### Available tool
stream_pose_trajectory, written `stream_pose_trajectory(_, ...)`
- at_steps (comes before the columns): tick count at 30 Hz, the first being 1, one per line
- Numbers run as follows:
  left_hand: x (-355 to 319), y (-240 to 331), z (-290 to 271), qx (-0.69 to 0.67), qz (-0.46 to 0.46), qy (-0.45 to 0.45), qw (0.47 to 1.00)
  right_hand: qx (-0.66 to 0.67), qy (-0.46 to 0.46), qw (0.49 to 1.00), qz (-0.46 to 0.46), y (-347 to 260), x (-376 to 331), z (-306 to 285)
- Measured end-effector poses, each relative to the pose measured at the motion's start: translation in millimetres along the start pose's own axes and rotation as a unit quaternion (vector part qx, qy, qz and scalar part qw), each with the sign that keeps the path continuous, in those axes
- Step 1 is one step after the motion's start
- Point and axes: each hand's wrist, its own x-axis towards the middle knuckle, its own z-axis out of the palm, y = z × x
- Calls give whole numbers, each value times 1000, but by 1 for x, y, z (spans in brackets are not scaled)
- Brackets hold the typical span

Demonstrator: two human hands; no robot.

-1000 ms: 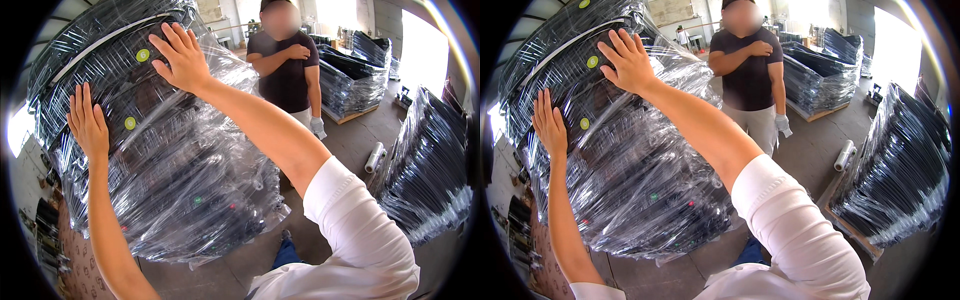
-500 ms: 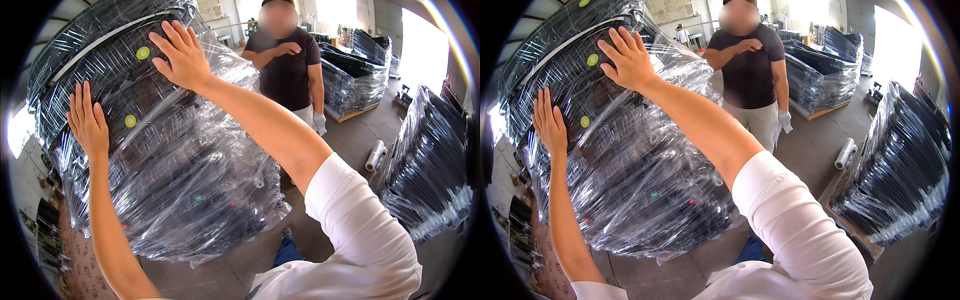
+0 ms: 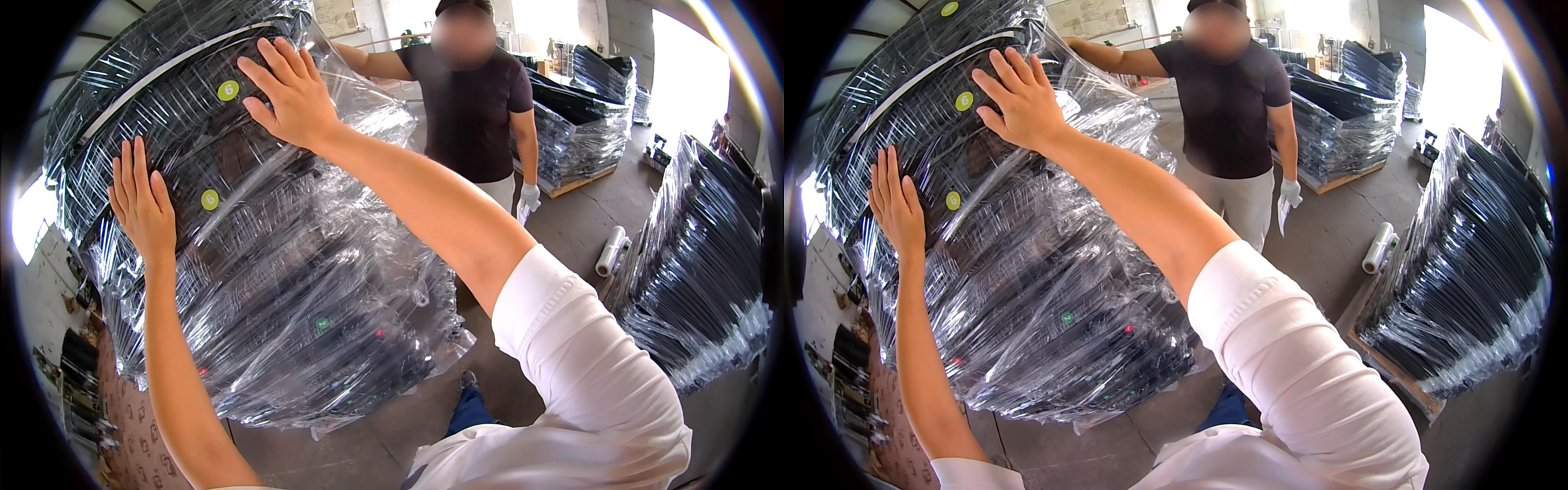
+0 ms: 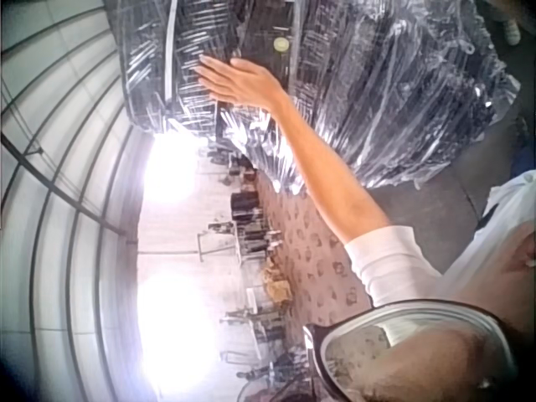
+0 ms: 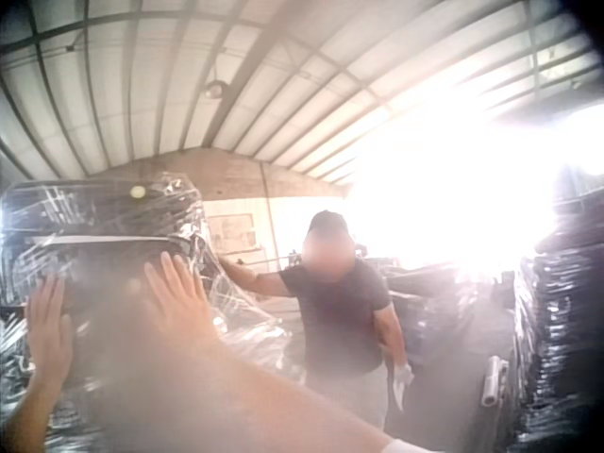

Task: The person wraps a stack of black metal furniture frames with clear plastic wrap in a warehouse. They pull the film from a roll, stretch it over the stack, and smooth it down by hand to secure the bundle. A coworker assists by holding the stack and handing over the roll.

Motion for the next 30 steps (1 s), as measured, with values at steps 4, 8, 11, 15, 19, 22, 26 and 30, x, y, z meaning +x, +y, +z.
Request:
stream_pose_trajectory(4,1,0,-1,-4,2,2,1000,-3,5,1000,0,0,0,0)
stream_pose_trajectory(8,1,0,-2,-6,4,3,1000,1,11,1000,-1,-1,-1,1)
stream_pose_trajectory(11,0,2,-2,-10,0,2,1000,-6,15,1000,-4,1,-1,1)
stream_pose_trajectory(15,1,2,-1,-8,0,2,1000,2,15,1000,-3,1,-2,1)
stream_pose_trajectory(19,0,0,-1,-1,1,-1,1000,3,14,1000,-3,1,-1,2)
stream_pose_trajectory(22,0,0,-2,-6,4,-1,1000,2,10,1000,-4,1,-2,1)
stream_pose_trajectory(26,1,0,-1,-5,4,1,1000,-2,7,1000,-5,1,-1,1)
stream_pose_trajectory(30,1,1,-2,-9,5,3,1000,-8,9,1000,-1,1,-2,0)
